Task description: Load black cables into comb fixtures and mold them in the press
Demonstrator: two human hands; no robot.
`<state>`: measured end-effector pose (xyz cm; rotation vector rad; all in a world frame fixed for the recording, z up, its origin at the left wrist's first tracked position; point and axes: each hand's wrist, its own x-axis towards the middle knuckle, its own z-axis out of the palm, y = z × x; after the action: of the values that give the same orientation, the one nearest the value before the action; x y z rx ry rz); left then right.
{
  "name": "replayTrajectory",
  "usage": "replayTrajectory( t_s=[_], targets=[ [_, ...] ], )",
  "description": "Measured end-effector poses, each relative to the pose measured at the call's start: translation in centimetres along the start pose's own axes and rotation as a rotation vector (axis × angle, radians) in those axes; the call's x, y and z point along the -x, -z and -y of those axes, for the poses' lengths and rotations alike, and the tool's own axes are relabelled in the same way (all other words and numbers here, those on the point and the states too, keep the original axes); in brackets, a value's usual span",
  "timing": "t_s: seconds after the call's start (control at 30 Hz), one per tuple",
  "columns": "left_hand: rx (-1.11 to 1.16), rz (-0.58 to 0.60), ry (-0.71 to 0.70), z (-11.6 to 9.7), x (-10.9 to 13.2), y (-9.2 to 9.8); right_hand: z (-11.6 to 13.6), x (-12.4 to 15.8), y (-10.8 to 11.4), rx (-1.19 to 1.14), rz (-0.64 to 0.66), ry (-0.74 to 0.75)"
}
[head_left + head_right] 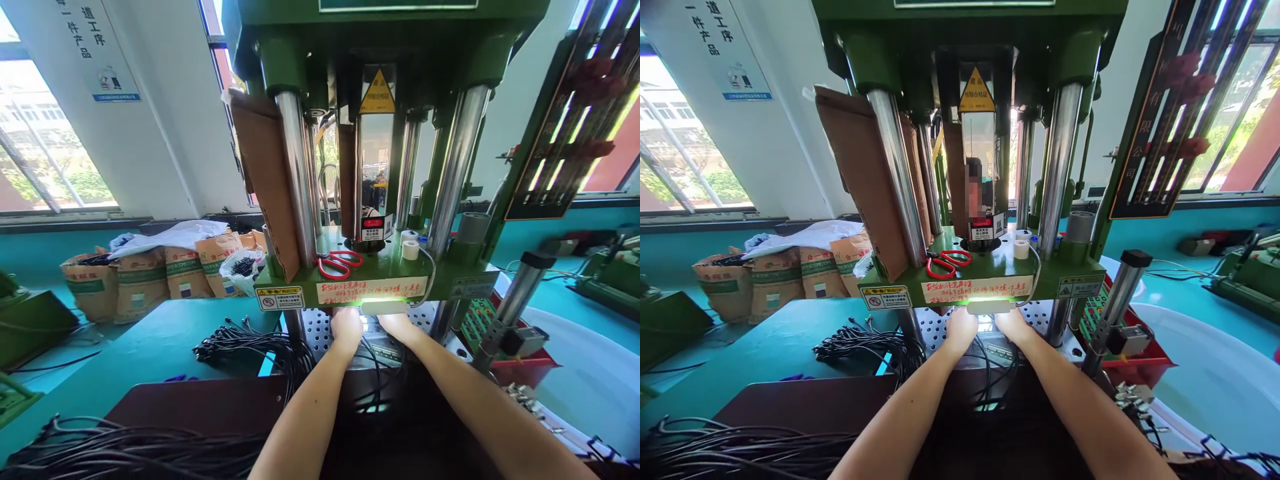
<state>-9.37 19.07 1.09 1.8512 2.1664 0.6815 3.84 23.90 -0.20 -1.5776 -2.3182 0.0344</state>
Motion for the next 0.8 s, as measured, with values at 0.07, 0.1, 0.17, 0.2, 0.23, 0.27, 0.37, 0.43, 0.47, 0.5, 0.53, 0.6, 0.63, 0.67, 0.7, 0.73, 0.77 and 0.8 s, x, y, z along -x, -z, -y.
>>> replayTrajectory(
  t_s=[0.07,0.1,0.17,0.2,0.23,0.27,0.37,0.43,0.47,0.5,0.53,0.6,0.63,0.67,0.7,0.73,0.77,0.8],
  targets=[
    [0.017,-0.038,-0.02,-0.6,0.3,0.2,0.0,0.4,0.7,0.009,0.0,0.006],
    [0.028,-0.058,-0.034,-1.0,0.5,0.2,0.0,0.7,1.1,0.016,0.0,0.008],
    [0.047,-0.088,-0.06,-1.8,0.9,0.0,0.1,1.4,1.8,0.029,0.0,0.011],
    [0.054,-0.096,-0.067,-2.1,1.0,-0.2,0.3,1.7,2.0,0.035,-0.001,0.012],
    [0.058,-0.099,-0.066,-2.4,1.1,-0.4,0.4,2.1,2.3,0.038,-0.003,0.015],
    [0.06,-0.098,-0.061,-2.5,1.1,-0.6,0.7,2.3,2.4,0.039,-0.006,0.02],
    [0.059,-0.083,-0.036,-2.2,0.7,-1.1,1.5,2.8,2.4,0.036,-0.019,0.048],
    [0.054,-0.074,-0.037,-1.6,0.4,-1.3,1.9,2.8,2.3,0.033,-0.028,0.072],
    [0.05,-0.072,-0.047,-1.3,0.3,-1.4,2.0,2.8,2.2,0.032,-0.034,0.082],
    [0.045,-0.072,-0.062,-1.1,0.2,-1.4,2.0,2.7,2.0,0.031,-0.041,0.091],
    [0.04,-0.075,-0.079,-1.0,0.2,-1.4,2.0,2.6,1.9,0.03,-0.05,0.102],
    [0.03,-0.086,-0.104,-0.8,0.3,-1.5,1.9,2.2,1.5,0.024,-0.075,0.134],
    [0.024,-0.094,-0.109,-0.9,0.4,-1.6,1.9,2.0,1.2,0.019,-0.091,0.156],
    [0.018,-0.104,-0.109,-0.9,0.4,-1.6,1.9,1.8,1.0,0.013,-0.108,0.18],
    [0.011,-0.115,-0.106,-1.0,0.4,-1.7,1.9,1.5,0.7,0.006,-0.127,0.205],
    [0.005,-0.126,-0.1,-1.0,0.4,-1.7,1.9,1.3,0.4,0.0,-0.147,0.227],
    [-0.001,-0.135,-0.094,-1.1,0.3,-1.8,1.9,1.1,0.1,-0.006,-0.168,0.248],
    [-0.006,-0.142,-0.089,-1.1,0.3,-1.8,1.9,1.0,-0.2,-0.011,-0.19,0.269]
  ],
)
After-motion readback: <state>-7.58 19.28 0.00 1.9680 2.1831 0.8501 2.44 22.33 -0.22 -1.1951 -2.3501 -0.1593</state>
